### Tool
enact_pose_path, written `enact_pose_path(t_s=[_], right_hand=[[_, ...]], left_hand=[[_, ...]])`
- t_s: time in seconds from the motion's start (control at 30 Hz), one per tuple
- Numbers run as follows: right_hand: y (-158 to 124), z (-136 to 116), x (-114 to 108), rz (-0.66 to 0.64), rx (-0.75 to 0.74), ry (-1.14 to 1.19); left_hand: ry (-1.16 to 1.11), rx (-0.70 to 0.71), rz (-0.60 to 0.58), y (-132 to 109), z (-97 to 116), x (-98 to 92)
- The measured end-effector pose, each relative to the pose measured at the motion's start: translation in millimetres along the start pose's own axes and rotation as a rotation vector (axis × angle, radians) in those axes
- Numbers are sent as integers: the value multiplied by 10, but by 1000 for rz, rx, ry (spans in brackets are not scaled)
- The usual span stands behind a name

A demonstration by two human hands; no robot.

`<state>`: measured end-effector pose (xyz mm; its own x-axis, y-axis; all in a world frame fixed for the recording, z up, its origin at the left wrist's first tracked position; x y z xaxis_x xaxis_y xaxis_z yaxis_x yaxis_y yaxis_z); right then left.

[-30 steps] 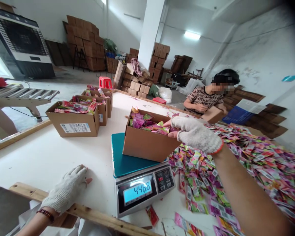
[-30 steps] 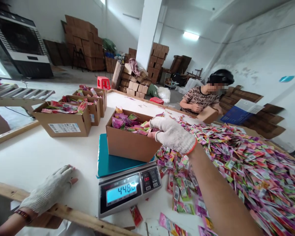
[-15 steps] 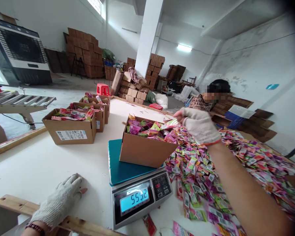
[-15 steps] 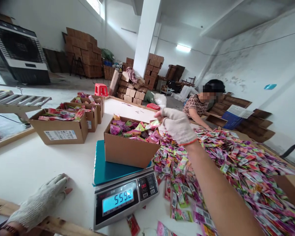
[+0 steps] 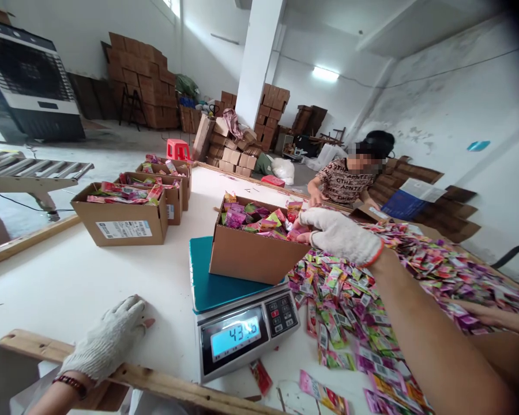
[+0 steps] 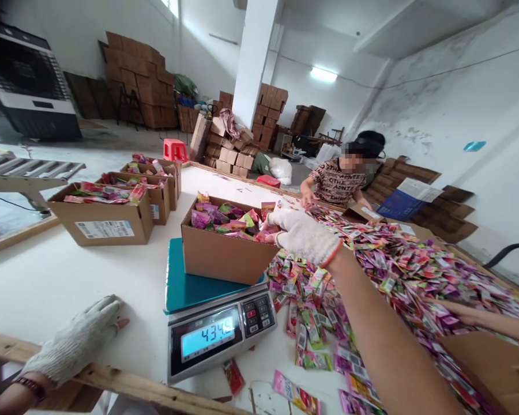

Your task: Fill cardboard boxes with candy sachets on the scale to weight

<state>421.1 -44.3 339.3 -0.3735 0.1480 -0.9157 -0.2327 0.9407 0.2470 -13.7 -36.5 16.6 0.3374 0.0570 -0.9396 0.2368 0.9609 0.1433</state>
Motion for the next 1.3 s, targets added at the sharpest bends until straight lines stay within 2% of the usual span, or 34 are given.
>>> enact_pose_path(t_s=[0.07, 0.13, 0.3, 0.37, 0.43, 0.53, 0.57, 0.63, 0.77, 0.9, 0.97, 1.03, 1.13, 1.23, 1.3], right_hand=[[55, 44, 29, -13, 46, 45], [49, 69, -75, 53, 65, 76], [-231, 198, -635, 356, 156, 95], [-425, 334, -895, 478, 232, -20], [-620, 519, -1116, 556, 357, -252], [-816, 749, -1299, 633, 547, -632], [-831, 777, -1299, 657, 571, -704], [-766, 751, -1193, 686, 531, -697], [-382, 480, -744, 669, 295, -396], [87, 272, -256, 522, 149, -127], [262, 217, -74, 436, 130, -113], [352, 178, 9, 398, 132, -128], [297, 153, -105, 456, 137, -106], [16, 226, -456, 642, 151, -124], [-225, 314, -712, 770, 173, -270]], left_hand=[[10, -14, -45, -3, 38, -17], [2, -11, -63, -9, 51, -16], [-26, 18, -37, -11, -28, 68], [-22, 22, -51, -12, -45, 100], [-8, 19, -70, -13, -31, 102], [14, 19, -87, -9, 19, 69], [19, 19, -90, -6, 33, 58], [25, 21, -102, -4, 48, 50], [14, 23, -103, -10, 40, 60], [15, 2, -78, -16, 23, 61], [28, 4, -78, -18, 32, 56], [42, 14, -77, -19, 46, 46], [36, 30, -62, -20, 51, 35], [7, 33, -48, -18, 24, 50], [-5, 34, -50, -13, 6, 68]])
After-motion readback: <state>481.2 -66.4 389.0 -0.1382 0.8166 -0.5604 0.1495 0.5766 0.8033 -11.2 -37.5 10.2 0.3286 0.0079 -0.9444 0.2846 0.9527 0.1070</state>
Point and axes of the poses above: each hand's wrist, its own y-axis towards the middle knuckle, its own x-axis out of the palm, z = x × y, the point moved 6 cm from there along y, towards the middle knuckle, and after that the axes turned 4 degrees about z, right-handed, at the moved point
